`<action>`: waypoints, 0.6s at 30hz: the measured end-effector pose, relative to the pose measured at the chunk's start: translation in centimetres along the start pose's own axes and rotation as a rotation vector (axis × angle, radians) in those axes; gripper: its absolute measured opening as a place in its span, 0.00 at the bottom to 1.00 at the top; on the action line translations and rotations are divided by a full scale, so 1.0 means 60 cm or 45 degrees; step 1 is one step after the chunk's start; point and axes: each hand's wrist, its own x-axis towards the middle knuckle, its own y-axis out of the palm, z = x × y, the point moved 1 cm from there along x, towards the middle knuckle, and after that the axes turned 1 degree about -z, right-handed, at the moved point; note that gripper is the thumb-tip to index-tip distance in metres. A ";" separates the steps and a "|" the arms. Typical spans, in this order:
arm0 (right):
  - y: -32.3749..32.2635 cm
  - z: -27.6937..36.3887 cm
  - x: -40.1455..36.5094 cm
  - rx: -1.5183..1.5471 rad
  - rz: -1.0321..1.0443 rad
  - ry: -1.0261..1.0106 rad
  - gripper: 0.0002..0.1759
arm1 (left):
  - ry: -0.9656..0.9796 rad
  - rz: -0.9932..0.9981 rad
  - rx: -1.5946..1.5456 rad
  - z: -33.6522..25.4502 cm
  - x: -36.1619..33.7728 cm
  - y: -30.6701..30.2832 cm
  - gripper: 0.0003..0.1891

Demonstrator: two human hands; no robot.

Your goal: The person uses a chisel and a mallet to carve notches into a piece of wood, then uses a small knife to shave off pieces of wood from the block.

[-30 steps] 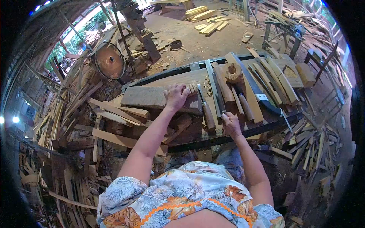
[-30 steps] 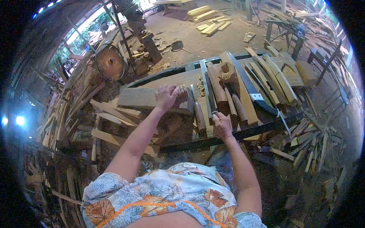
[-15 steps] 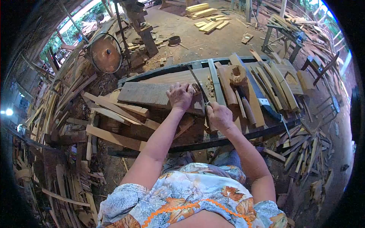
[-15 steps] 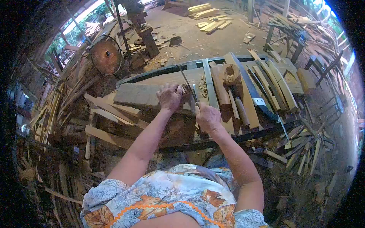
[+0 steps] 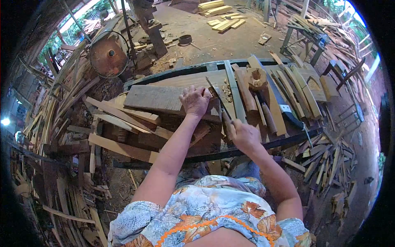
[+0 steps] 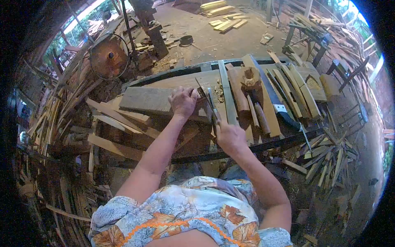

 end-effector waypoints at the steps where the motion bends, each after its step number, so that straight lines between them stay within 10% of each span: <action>1: -0.006 -0.002 -0.022 -0.003 0.007 0.001 0.15 | 0.001 0.013 -0.013 0.001 0.000 0.000 0.15; 18: 0.051 -0.002 0.082 0.074 -0.089 -0.033 0.10 | 0.018 0.016 0.004 -0.002 0.005 0.004 0.14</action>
